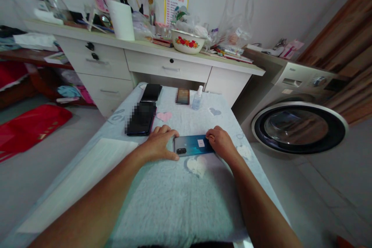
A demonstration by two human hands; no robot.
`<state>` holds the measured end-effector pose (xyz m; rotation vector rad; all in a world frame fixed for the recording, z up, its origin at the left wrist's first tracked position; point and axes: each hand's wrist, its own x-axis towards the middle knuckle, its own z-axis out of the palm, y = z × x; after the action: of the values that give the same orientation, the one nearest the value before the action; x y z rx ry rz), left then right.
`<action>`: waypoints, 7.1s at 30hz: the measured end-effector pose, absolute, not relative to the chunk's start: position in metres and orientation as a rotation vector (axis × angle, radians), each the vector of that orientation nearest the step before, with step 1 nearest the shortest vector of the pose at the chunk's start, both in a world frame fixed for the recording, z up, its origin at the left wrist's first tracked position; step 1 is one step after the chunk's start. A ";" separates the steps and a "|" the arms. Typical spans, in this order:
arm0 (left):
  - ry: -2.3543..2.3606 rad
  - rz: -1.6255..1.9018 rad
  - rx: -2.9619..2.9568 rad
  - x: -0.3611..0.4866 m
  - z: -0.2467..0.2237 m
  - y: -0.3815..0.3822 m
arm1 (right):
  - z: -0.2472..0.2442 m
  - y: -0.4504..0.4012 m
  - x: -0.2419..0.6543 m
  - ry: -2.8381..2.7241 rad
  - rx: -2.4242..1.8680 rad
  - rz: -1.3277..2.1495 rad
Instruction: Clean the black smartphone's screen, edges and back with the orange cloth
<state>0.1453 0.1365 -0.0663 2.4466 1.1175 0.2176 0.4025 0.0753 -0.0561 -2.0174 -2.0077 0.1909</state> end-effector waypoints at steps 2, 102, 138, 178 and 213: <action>1.114 0.214 2.446 0.145 -0.066 0.136 | -0.056 0.073 0.402 -2.016 -1.982 0.218; 1.093 0.229 2.471 0.146 -0.068 0.137 | -0.062 0.070 0.419 -1.860 -1.986 0.212; 1.110 0.217 2.460 0.146 -0.066 0.136 | -0.060 0.068 0.420 -1.953 -1.892 0.260; 1.101 0.225 2.461 0.146 -0.066 0.136 | -0.046 0.059 0.413 -2.062 -1.781 0.435; 1.105 0.231 2.471 0.146 -0.069 0.137 | -0.045 0.056 0.416 -2.083 -1.636 0.616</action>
<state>0.1463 0.1368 -0.0687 2.4705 1.1048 0.2309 0.4155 0.0558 -0.0452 -1.6359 -2.0834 0.6157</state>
